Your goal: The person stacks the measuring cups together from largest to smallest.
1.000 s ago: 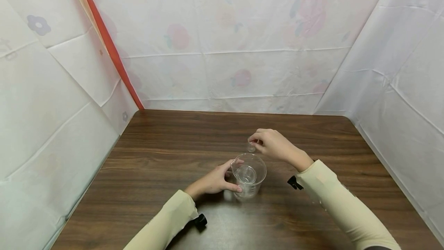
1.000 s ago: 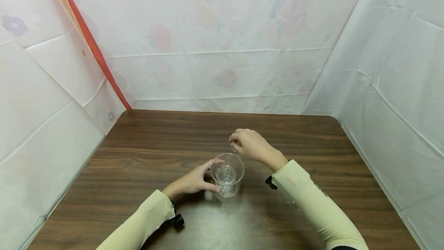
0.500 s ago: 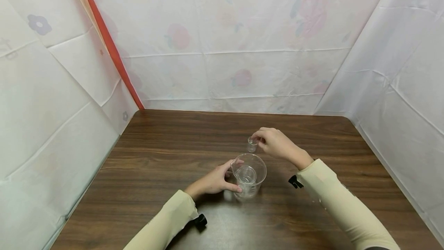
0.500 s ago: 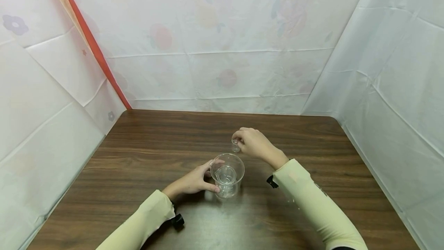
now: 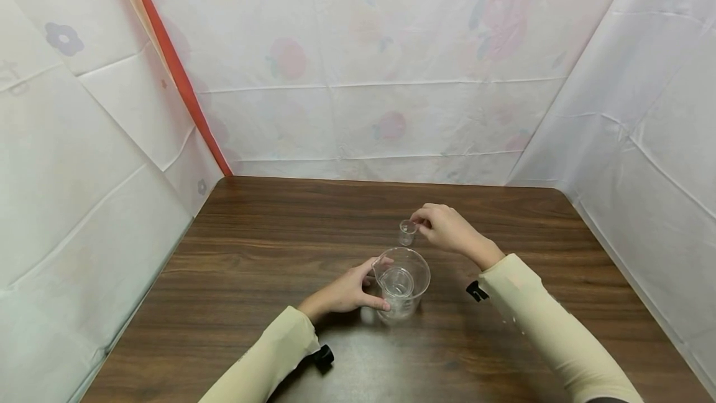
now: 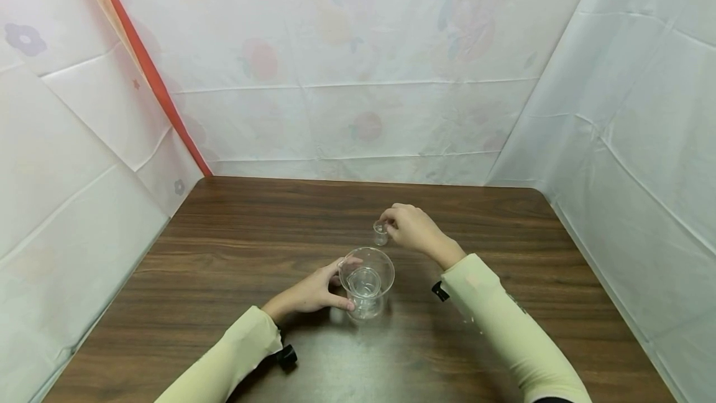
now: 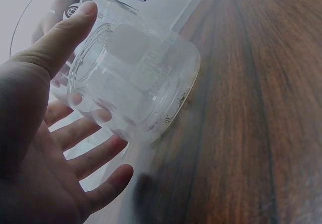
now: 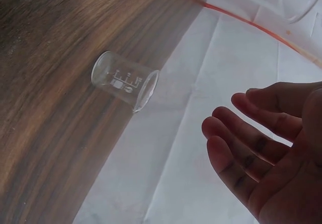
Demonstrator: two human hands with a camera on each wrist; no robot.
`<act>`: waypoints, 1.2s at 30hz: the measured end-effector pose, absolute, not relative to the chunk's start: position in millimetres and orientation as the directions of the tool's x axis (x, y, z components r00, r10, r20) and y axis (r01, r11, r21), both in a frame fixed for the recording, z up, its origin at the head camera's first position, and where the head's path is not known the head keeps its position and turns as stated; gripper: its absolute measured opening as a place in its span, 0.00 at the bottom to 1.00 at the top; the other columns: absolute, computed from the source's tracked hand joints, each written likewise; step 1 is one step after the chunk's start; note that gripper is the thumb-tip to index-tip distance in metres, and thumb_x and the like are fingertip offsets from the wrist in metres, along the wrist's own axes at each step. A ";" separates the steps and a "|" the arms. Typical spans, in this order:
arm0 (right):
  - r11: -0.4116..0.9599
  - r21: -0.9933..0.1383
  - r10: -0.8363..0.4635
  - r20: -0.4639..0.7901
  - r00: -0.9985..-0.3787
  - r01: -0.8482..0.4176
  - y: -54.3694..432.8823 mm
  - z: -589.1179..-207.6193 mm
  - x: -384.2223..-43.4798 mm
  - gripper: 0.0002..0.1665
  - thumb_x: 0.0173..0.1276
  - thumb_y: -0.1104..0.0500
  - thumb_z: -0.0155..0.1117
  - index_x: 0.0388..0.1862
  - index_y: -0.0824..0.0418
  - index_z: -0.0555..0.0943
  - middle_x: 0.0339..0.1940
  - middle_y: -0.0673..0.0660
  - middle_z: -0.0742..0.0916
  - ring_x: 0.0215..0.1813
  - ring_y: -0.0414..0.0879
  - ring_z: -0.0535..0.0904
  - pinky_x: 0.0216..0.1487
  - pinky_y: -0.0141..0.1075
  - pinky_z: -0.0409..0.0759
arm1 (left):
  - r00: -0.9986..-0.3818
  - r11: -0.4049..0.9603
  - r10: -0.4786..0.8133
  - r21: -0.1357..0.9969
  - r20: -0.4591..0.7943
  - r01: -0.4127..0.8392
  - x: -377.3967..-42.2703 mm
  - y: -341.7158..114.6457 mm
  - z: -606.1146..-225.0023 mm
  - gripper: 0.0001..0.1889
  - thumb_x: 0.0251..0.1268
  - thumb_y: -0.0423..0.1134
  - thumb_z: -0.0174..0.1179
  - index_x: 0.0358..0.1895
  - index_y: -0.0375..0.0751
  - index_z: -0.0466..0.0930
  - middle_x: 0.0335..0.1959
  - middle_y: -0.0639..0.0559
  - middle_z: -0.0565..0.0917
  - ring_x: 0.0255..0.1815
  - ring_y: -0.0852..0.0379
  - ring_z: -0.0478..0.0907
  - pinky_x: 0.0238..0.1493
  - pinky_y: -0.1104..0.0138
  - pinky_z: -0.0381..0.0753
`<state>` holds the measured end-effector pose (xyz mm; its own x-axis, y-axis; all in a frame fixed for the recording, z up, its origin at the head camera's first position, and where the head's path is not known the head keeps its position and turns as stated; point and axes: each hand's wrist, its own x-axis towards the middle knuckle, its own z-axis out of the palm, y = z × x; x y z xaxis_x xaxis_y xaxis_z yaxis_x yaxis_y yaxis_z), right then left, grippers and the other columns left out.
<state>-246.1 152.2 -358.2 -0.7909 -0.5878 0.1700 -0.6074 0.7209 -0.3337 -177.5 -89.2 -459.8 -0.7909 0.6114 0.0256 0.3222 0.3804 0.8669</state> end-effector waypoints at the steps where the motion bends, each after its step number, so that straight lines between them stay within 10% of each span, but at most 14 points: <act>1: 0.723 -0.337 -0.584 0.166 -0.794 -0.603 152.2 -358.8 -246.9 0.09 0.66 0.66 0.62 0.43 0.64 0.85 0.36 0.55 0.86 0.36 0.45 0.81 0.39 0.39 0.81 | -0.791 0.381 0.611 0.866 0.027 0.324 -177.7 -89.2 -460.1 0.41 0.54 0.45 0.73 0.71 0.51 0.62 0.68 0.53 0.73 0.65 0.50 0.73 0.63 0.55 0.75; 36: 0.765 -0.384 -0.520 0.107 -0.848 -0.518 154.7 -397.9 -273.9 0.16 0.64 0.61 0.66 0.49 0.67 0.83 0.42 0.61 0.85 0.43 0.53 0.83 0.45 0.45 0.82 | -0.798 0.387 0.603 0.869 0.013 0.307 -176.0 -89.2 -459.7 0.41 0.53 0.46 0.73 0.71 0.53 0.62 0.66 0.54 0.76 0.63 0.52 0.75 0.61 0.56 0.76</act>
